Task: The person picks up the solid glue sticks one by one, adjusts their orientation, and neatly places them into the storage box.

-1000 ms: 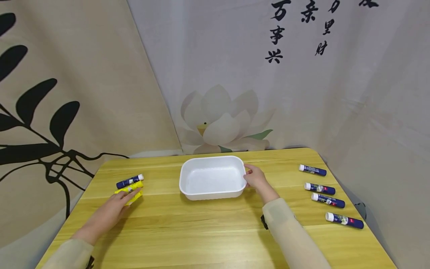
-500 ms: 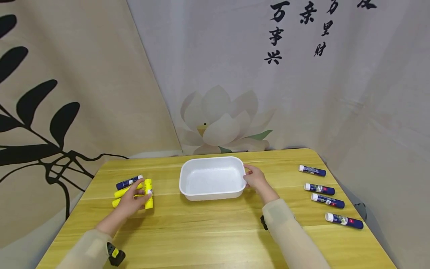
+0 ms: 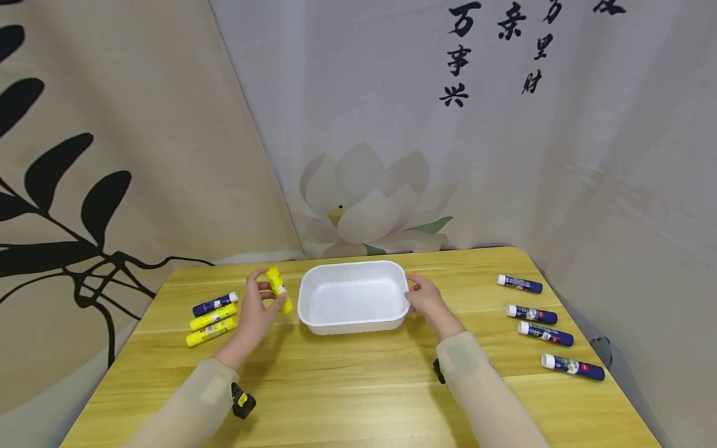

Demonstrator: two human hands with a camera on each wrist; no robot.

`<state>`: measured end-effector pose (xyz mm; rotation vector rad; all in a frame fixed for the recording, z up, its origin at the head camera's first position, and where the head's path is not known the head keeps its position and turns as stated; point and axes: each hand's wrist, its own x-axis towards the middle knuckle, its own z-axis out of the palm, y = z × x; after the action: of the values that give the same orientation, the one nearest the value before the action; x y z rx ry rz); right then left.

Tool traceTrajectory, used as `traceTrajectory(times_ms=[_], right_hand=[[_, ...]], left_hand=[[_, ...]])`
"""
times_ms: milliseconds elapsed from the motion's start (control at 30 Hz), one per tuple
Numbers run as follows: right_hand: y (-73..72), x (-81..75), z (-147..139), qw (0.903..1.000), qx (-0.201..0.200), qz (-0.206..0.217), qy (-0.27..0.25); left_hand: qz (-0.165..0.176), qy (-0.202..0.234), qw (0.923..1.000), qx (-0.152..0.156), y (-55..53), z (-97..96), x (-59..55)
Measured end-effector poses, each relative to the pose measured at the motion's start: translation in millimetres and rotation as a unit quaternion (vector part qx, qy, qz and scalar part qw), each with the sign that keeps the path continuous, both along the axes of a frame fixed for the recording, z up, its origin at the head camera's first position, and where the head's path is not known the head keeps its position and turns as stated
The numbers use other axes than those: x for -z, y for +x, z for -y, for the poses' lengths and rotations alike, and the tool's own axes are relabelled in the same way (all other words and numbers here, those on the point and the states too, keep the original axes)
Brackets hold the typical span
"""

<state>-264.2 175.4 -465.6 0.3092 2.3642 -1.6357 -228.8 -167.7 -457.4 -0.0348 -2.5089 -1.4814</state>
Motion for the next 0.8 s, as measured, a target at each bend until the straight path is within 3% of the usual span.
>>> traceTrajectory(times_ms=[100,200,333,467,600,800], right_hand=[[0.1,-0.5,1.3,1.0000,-0.001,0.001,-0.001],[0.3,-0.7,2.0,1.0000,-0.001,0.000,-0.003],[0.6,-0.2,1.2,1.0000,0.001,0.000,-0.007],[0.4,-0.1,0.7,1.0000,0.002,0.000,-0.008],[-0.1,-0.5,1.3,1.0000,0.002,0.000,-0.004],[0.9,-1.1,1.2,1.0000,0.002,0.002,-0.001]], left_hand=[[-0.030,0.011,0.9994,-0.009,-5.1,-12.7,1.1],[-0.028,-0.001,0.9996,-0.007,-9.5,-24.5,-0.9],[0.015,-0.047,0.9988,0.003,-15.7,-40.2,-8.5],[0.061,-0.106,0.9924,0.010,-22.7,-55.8,-13.7],[0.096,-0.189,0.9770,0.024,-25.4,-70.4,-12.5],[0.127,-0.321,0.9374,0.049,-23.0,-91.2,-5.2]])
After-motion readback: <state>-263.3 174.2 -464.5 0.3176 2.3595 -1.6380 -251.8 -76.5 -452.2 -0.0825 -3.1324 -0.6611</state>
